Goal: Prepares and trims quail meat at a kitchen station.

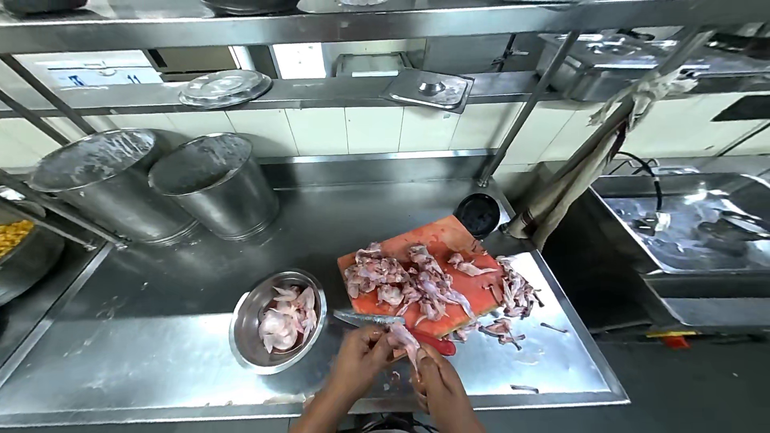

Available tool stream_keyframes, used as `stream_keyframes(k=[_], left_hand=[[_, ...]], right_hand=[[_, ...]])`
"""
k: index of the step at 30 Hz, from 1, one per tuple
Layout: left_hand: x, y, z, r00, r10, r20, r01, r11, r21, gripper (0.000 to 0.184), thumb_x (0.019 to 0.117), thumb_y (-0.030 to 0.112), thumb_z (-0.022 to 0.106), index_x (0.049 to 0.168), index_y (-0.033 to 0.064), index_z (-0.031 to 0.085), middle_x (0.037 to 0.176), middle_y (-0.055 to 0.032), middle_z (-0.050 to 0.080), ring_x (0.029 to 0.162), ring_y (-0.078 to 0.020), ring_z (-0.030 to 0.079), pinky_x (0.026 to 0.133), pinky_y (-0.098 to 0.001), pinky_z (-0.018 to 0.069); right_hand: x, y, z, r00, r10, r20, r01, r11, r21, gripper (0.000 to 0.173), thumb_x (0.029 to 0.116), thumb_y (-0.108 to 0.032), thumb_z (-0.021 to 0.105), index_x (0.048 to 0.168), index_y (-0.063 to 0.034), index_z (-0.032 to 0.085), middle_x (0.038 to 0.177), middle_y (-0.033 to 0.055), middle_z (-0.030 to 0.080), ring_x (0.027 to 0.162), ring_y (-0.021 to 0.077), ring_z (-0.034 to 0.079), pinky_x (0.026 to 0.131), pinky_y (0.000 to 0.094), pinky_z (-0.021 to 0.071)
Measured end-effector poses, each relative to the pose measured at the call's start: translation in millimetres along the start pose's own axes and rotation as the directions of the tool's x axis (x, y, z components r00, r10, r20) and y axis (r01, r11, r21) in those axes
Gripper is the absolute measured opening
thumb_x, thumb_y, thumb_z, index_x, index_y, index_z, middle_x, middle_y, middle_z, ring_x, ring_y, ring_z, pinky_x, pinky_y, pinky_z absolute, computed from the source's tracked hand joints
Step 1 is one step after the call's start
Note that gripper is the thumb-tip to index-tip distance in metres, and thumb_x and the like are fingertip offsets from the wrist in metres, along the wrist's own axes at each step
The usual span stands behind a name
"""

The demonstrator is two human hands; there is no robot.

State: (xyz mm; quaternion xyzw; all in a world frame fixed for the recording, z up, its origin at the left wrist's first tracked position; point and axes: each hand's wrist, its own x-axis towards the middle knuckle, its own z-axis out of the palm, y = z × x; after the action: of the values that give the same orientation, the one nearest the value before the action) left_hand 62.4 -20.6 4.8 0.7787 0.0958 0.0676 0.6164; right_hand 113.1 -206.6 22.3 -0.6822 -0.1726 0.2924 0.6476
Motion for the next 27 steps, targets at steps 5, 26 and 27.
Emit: stream_keyframes(k=[5,26,27], left_hand=[[0,-2,-2,0.995,0.031,0.092,-0.038,0.997,0.071,0.031,0.103,0.026,0.058,0.085,0.005,0.072,0.082,-0.0012,0.068,0.073,-0.0082,0.063,0.071,-0.0284,0.0544],[13,-19,21,0.948,0.251,0.197,-0.278,0.952,0.128,0.027,0.101,0.025,0.063,0.123,0.0102,0.069,0.121,-0.005,0.068,0.119,-0.0183,0.062,0.107,-0.044,0.0499],[16,-18,22,0.947,0.235,0.221,-0.271,0.951,0.149,0.022,0.1009,0.023,0.063,0.118,0.0108,0.07,0.112,-0.0041,0.069,0.108,-0.0158,0.065,0.1,-0.0398,0.0531]], right_hand=[[-1,-1,-9,0.998,0.055,-0.017,-0.054,0.995,0.081,0.03,0.1065,-0.027,0.032,0.099,-0.0117,0.058,0.061,-0.0076,0.043,0.047,0.0056,0.04,0.045,0.0265,0.0386],[22,3,-53,0.806,0.363,0.468,-0.569,0.692,0.444,0.04,0.1085,-0.042,0.034,0.087,-0.0178,0.058,0.056,-0.0082,0.038,0.041,0.0004,0.03,0.039,0.0166,0.0276],[22,6,-56,0.798,0.362,0.482,-0.572,0.709,0.413,0.045,0.109,-0.05,0.034,0.088,-0.0179,0.057,0.056,-0.0083,0.037,0.041,0.0005,0.029,0.039,0.0167,0.0274]])
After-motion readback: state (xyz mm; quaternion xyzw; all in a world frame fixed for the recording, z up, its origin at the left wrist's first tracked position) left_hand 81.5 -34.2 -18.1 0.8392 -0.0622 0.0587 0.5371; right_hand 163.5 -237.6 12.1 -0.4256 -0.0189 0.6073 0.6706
